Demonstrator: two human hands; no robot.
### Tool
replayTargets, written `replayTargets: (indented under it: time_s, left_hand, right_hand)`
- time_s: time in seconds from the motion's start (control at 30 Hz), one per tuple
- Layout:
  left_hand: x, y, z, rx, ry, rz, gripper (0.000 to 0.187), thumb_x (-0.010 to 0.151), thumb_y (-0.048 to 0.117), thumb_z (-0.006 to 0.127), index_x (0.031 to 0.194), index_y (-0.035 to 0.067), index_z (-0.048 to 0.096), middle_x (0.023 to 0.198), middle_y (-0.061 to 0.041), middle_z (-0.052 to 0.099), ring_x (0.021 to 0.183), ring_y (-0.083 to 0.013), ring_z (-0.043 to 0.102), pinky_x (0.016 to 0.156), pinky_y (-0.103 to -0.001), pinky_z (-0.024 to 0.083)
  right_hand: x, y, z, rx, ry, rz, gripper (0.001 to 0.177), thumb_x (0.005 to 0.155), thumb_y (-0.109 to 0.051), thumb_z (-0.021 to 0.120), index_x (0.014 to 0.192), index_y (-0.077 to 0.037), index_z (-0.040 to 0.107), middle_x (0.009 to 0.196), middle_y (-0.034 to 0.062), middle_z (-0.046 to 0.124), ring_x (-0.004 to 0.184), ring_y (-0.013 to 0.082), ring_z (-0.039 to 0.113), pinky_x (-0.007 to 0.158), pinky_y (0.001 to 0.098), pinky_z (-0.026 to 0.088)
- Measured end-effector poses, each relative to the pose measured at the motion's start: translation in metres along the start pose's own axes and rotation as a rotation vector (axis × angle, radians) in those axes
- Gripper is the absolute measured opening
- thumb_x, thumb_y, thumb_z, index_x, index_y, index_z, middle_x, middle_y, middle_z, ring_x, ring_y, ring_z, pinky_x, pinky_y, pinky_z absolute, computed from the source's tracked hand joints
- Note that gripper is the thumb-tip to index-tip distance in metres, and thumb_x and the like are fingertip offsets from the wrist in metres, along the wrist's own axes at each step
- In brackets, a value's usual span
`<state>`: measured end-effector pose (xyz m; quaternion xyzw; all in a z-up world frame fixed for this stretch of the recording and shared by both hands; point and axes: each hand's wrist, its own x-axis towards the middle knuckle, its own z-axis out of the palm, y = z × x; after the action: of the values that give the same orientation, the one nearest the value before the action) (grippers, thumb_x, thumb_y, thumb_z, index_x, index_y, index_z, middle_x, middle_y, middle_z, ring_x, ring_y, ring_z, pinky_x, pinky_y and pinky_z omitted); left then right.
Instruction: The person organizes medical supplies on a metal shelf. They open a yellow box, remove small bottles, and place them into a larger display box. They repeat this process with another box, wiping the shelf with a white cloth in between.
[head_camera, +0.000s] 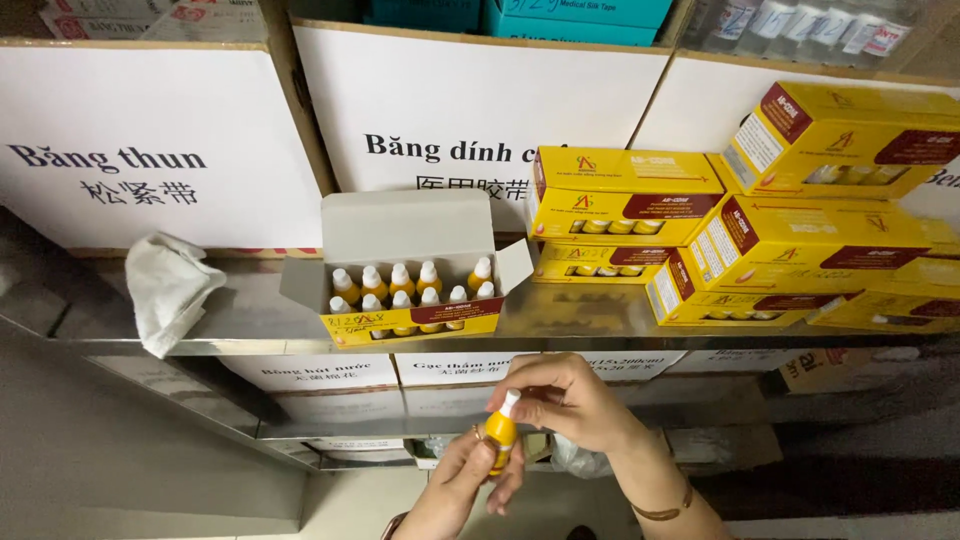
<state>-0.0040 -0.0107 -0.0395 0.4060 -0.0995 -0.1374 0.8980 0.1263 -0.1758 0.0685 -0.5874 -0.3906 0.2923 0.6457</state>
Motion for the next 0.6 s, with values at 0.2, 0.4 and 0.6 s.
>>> replayTargets:
  time_s: [0.2,0.4,0.6]
  left_hand:
    - [-0.001,0.042,0.027,0.209,0.161,0.196,0.063,0.097,0.062,0.041,0.129,0.008,0.049,0.08,-0.01,0.066,0.062,-0.0139,0.058,0.059,-0.027,0.048]
    - [-0.004,0.043,0.019,0.287,0.414,0.245,0.052,0.103,0.048,0.041,0.125,0.004,0.057,0.075,-0.009,0.066,0.057,-0.0124,0.054,0.057,-0.026,0.046]
    - [-0.006,0.037,0.013,0.256,0.447,0.218,0.035,0.104,0.032,0.044,0.118,0.002,0.058,0.073,-0.008,0.064,0.056,-0.0116,0.053,0.056,-0.026,0.045]
  right_hand:
    - [0.017,-0.054,0.001,-0.438,0.041,-0.34,0.017,0.092,-0.001,0.075,0.109,-0.001,0.076,0.097,0.0057,0.074,0.085,0.0094,0.066,0.073,0.023,0.054]
    - [0.068,-0.11,0.007,-0.759,0.467,-0.336,0.018,0.088,-0.003,0.076,0.106,-0.004,0.076,0.091,0.0041,0.076,0.061,0.0101,0.061,0.052,0.0251,0.047]
    - [0.117,-0.093,-0.004,-1.057,0.301,-0.37,0.013,0.09,-0.012,0.078,0.1,-0.005,0.075,0.091,0.003,0.075,0.074,0.0121,0.071,0.067,0.0275,0.057]
